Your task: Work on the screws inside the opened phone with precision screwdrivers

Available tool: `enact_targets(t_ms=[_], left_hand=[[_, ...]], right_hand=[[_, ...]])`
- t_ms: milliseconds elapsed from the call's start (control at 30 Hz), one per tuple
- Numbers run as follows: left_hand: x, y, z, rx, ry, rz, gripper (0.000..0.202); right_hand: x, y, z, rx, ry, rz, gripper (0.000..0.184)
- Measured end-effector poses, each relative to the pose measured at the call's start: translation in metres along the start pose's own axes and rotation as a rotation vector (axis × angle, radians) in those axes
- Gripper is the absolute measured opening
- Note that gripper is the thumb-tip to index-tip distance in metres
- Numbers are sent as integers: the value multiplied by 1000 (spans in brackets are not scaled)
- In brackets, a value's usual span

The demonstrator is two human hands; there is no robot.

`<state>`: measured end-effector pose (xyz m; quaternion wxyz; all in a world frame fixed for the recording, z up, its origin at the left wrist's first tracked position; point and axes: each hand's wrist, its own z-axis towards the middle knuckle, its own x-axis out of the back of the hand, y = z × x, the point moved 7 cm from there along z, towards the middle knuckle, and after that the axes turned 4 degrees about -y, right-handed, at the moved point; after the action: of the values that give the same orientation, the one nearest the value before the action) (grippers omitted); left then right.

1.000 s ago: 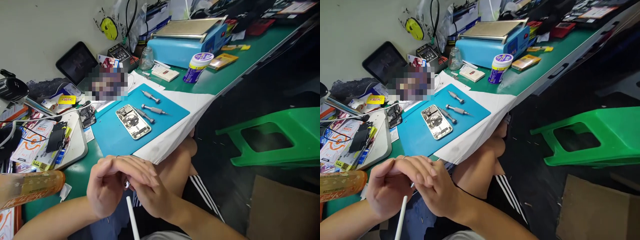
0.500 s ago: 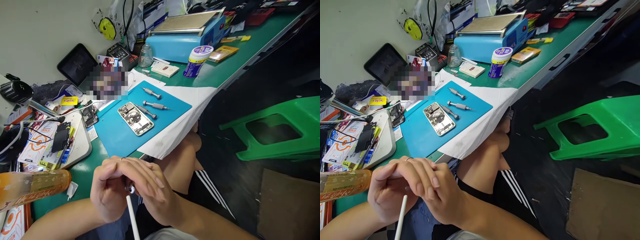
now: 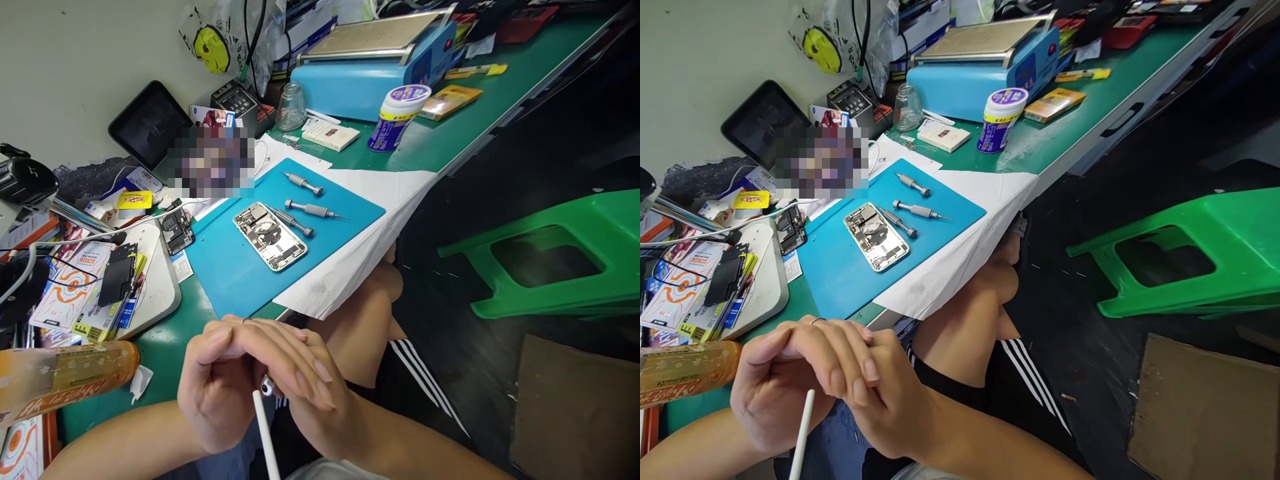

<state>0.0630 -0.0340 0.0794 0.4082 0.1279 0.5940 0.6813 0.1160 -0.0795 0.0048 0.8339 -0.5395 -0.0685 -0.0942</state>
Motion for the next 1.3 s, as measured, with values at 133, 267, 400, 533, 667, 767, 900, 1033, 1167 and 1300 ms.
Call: enact_targets(t_ms=[133, 267, 400, 533, 667, 767, 900, 1033, 1167, 1300], left_hand=[[-1, 1, -3, -48, 50, 47, 63], [-3, 2, -11, -98, 147, 24, 58], [-1, 1, -16, -80, 194, 88, 57], [2, 0, -16, -67, 207, 62, 59], [3, -2, -14, -59, 202, 20, 59], [3, -3, -14, -66, 208, -1, 60], [3, -4, -14, -82, 206, -45, 60], [1, -5, -13, -91, 187, -52, 59], [2, -5, -12, -99, 189, -44, 59], [3, -6, -11, -90, 194, -54, 58]], right_hand=[[12, -23, 18, 87, -27, 103, 50], [12, -30, 23, 181, -34, 97, 51], [11, -27, 22, 180, -51, 125, 50], [12, -30, 22, 181, -43, 123, 48], [12, -32, 23, 185, -12, 130, 47], [13, -33, 25, 201, -9, 174, 46], [16, -34, 27, 207, -14, 156, 46], [17, -32, 26, 186, -25, 180, 47], [12, -24, 22, 68, -36, 196, 50], [11, -11, 19, -65, 5, 228, 53]])
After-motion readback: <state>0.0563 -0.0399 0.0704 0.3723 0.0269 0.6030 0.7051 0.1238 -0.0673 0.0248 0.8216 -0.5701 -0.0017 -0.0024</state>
